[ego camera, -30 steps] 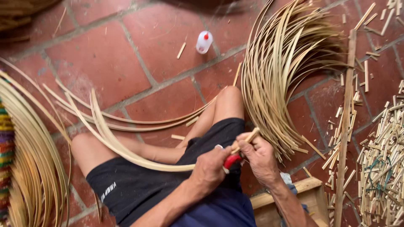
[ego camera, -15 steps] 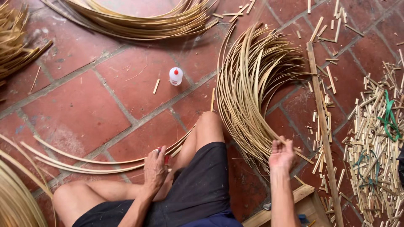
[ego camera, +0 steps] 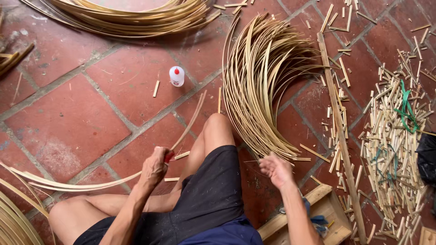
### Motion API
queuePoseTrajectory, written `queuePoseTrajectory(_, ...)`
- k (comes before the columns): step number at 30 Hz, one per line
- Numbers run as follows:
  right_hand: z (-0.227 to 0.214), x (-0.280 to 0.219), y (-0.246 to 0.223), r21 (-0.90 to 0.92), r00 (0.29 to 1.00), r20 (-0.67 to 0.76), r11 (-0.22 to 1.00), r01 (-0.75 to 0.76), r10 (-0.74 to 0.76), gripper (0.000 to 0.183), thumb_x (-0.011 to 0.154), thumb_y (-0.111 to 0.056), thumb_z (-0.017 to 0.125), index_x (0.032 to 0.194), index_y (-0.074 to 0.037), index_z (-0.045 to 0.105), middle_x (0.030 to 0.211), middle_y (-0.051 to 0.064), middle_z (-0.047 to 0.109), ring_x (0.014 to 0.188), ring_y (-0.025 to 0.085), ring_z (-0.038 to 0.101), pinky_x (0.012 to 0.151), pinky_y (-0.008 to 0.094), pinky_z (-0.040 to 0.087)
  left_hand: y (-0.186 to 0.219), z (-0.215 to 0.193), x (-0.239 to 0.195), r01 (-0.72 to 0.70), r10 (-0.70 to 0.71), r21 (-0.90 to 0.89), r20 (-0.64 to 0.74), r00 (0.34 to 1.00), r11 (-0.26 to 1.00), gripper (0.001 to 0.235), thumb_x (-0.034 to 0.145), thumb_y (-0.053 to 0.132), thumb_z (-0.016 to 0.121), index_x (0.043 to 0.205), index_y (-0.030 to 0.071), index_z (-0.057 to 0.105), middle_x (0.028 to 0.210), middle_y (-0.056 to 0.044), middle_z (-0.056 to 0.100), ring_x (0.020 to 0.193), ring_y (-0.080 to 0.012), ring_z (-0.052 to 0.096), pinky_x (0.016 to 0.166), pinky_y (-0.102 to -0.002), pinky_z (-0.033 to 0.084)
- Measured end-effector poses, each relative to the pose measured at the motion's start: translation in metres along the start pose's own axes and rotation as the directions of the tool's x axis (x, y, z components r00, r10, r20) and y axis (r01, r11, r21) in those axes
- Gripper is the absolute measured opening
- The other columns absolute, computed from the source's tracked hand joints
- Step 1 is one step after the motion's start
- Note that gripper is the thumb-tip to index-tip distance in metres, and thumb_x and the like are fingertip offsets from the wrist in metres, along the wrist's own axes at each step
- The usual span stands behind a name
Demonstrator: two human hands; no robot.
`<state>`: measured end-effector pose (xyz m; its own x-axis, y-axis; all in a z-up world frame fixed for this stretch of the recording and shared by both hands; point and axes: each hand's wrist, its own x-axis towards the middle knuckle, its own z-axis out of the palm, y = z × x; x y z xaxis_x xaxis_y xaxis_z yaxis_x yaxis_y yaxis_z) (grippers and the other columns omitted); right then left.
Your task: The person sits on a tiled floor and repeatedly applies glue to thin bamboo strips, then presses them into a growing circular bundle. The person handles the strips by hand and uses a small glue bottle, working continuously on the same assembly.
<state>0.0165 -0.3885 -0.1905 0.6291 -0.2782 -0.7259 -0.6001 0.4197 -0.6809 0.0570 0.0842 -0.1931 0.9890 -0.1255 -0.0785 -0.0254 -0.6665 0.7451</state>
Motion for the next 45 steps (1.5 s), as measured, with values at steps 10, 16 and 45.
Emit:
queuePoseTrajectory(10,0.202,-0.091,-0.104,-0.319,0.694,0.532,0.644,0.695,-0.486,0.082,0.094,-0.039,0.063,0.157,0.001,0.029,0.098,0.015,0.076,0.059,0.011,0.068,0.048,0.024,0.059,0.077,-0.033,-0.091,-0.208,0.218,-0.188,0.034,0.975,0.96,0.039,0.086,0.015,0.078,0.125,0.016,0.072,0.096,-0.015,0.073,0.087,-0.0319,0.073,0.072,-0.038,0.056)
queuePoseTrajectory(16,0.233,-0.162,-0.129,-0.055,0.515,0.608,0.615,0.786,-0.604,0.077,0.096,-0.02,0.071,0.159,-0.002,0.031,0.089,0.01,0.073,0.063,0.008,0.064,0.053,0.022,0.055,0.131,-0.064,-0.051,0.136,0.248,-0.755,0.372,0.895,0.642,0.048,0.093,0.002,0.051,0.14,0.006,0.062,0.101,-0.007,0.079,0.08,-0.0117,0.067,0.07,-0.027,0.055)
queuePoseTrajectory(45,0.168,-0.208,-0.048,-0.212,0.693,0.69,0.974,-0.081,0.207,0.04,0.1,-0.035,0.067,0.08,-0.001,0.066,0.067,0.001,0.058,0.046,0.001,0.036,0.04,0.018,0.023,0.197,-0.033,-0.137,0.538,0.143,-0.837,0.546,0.825,0.099,0.04,0.099,0.017,0.067,0.136,0.005,0.063,0.085,-0.009,0.076,0.059,-0.0071,0.055,0.056,-0.022,0.044)
